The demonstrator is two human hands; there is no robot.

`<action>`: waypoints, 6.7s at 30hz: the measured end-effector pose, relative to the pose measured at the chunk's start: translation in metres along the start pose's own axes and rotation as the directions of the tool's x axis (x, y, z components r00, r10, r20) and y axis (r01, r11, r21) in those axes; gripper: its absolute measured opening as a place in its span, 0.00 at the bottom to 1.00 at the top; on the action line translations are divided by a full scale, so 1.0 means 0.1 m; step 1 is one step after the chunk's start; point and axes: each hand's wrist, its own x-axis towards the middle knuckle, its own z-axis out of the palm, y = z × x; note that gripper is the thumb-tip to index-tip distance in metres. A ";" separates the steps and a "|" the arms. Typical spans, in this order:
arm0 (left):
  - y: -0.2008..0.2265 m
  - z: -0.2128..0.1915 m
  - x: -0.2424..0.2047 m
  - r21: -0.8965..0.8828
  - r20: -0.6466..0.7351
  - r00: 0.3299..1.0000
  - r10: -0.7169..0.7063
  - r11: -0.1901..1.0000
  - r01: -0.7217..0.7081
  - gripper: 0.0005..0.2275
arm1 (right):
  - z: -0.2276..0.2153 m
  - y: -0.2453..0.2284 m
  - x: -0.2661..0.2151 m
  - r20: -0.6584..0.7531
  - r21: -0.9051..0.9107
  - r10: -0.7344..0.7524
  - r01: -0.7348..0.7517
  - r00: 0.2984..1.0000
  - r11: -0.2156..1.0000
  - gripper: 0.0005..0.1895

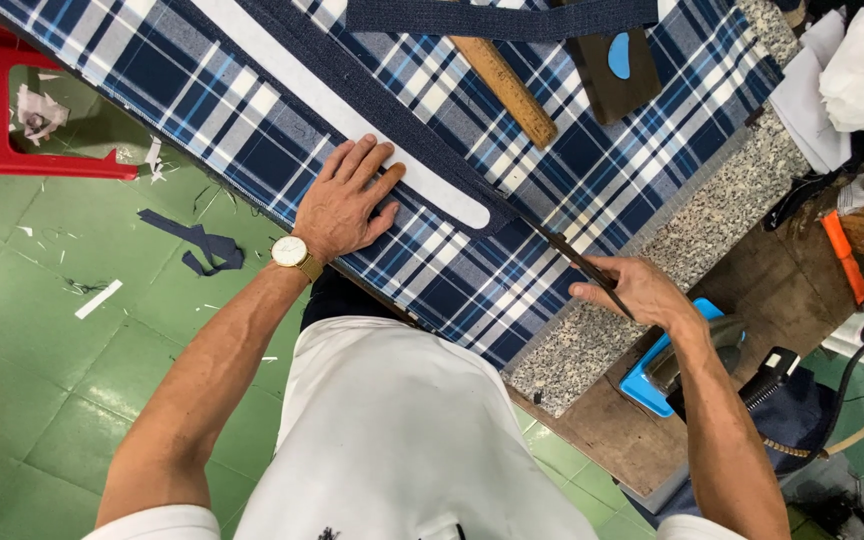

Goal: The person uses shears to cut a long strip of dark blue fabric on a plaid tablecloth. They then iron the cut fabric piece with a steam iron and proceed to cut a white strip of material.

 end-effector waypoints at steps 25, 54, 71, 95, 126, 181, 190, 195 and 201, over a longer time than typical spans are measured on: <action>-0.02 0.02 0.00 -0.002 -0.016 1.000 0.022 1.000 -0.022 0.20 | 0.03 0.06 0.10 0.030 0.056 0.027 -0.028 0.999 0.998 0.38; -0.01 0.01 0.01 -0.006 -0.028 1.000 0.006 1.000 -0.007 0.19 | -0.01 -0.26 0.07 -0.006 0.032 -0.013 0.013 1.000 0.999 0.36; 0.62 0.35 0.75 0.011 0.232 0.972 -0.027 1.000 0.026 0.21 | 0.26 0.05 -0.50 -0.260 -0.252 -0.109 0.042 0.959 0.967 0.42; 0.55 0.29 0.57 -0.123 0.205 0.979 0.007 0.992 0.019 0.08 | 0.40 0.56 -0.26 -0.019 0.192 0.026 -0.022 0.999 0.981 0.35; 1.00 0.40 0.43 -0.015 0.100 0.990 0.103 0.995 -0.103 0.20 | 0.51 1.02 -0.32 0.046 0.405 0.049 -0.063 0.998 0.912 0.33; 0.85 -0.09 0.30 -0.161 0.025 0.998 -0.063 0.985 0.066 0.11 | 0.05 0.77 -0.26 0.323 0.406 -0.016 -0.124 0.946 0.905 0.33; 0.70 0.31 0.01 -0.126 -0.054 0.998 -0.017 0.992 0.010 0.11 | 0.10 0.54 -0.10 0.029 0.159 0.040 -0.044 0.999 0.986 0.41; 0.70 0.29 0.02 -0.109 -0.056 0.998 -0.014 0.994 0.008 0.11 | 0.05 0.41 -0.08 -0.009 0.038 0.047 -0.047 0.999 0.998 0.41; 0.70 0.28 0.00 -0.102 -0.068 0.998 -0.010 0.995 0.003 0.11 | 0.05 0.48 0.05 -0.014 0.014 -0.060 0.060 0.998 0.998 0.42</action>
